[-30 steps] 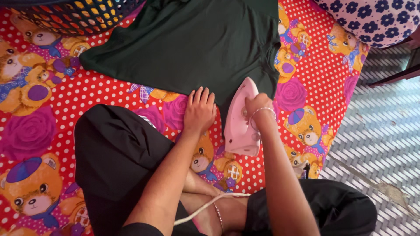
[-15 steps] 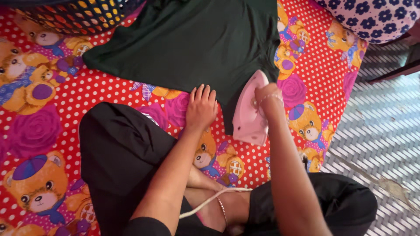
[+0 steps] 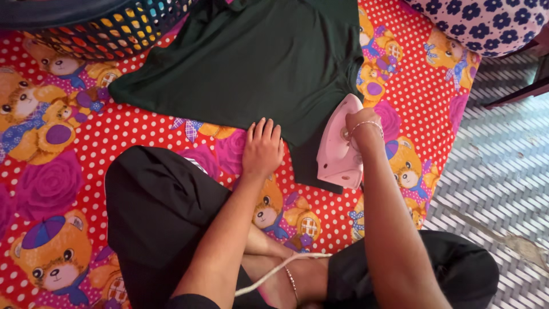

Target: The person irons a dark green t-shirt laid out on a colorful bedspread. They use a pink iron to smooth the front, sleeves, and back of the shirt, adjusting the fabric with their hands between passes.

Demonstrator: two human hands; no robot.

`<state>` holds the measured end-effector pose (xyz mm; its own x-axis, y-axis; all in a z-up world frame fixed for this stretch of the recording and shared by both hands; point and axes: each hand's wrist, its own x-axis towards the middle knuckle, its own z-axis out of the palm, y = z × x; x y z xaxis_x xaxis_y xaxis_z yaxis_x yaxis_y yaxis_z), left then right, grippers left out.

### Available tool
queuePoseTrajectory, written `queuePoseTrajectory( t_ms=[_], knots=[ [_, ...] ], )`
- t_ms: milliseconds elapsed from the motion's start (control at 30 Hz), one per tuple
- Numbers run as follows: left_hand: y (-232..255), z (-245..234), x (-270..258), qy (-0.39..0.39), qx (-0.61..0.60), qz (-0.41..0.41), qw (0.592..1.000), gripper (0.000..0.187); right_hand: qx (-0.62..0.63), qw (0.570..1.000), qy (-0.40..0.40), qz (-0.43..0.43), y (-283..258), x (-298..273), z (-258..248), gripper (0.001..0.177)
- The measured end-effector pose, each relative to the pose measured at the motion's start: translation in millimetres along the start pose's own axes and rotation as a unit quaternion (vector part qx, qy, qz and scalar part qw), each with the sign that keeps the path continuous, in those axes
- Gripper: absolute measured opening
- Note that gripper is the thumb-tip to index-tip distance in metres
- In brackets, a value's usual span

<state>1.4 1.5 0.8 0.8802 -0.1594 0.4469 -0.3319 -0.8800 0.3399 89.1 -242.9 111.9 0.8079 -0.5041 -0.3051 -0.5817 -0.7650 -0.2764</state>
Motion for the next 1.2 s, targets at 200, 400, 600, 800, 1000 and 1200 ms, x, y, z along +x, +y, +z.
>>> queuePoseTrajectory(
  t_ms=[200,400,600,800,1000,1200],
  knots=[
    [-1,1,-1,0.004,-0.001,0.004,1.000,0.039,0.023,0.999,-0.028,0.037,8,-26,-18,0.042],
    [-1,3,2,0.002,-0.005,-0.002,1.000,0.039,0.025,0.996,-0.016,0.080,24,-61,-14,0.046],
    [0,0,1,0.004,0.005,0.005,1.000,0.040,-0.002,0.999,0.015,0.036,28,4,-9,0.044],
    [1,0,-1,0.005,0.003,0.001,1.000,0.039,-0.024,1.000,0.005,0.009,40,3,-14,0.041],
    [0,2,-1,0.007,0.007,0.001,1.000,0.038,-0.008,0.997,-0.030,0.075,47,-79,-2,0.044],
    [-1,2,-1,0.001,0.014,0.005,1.000,0.038,0.030,0.997,-0.013,0.063,44,-102,1,0.045]
  ],
)
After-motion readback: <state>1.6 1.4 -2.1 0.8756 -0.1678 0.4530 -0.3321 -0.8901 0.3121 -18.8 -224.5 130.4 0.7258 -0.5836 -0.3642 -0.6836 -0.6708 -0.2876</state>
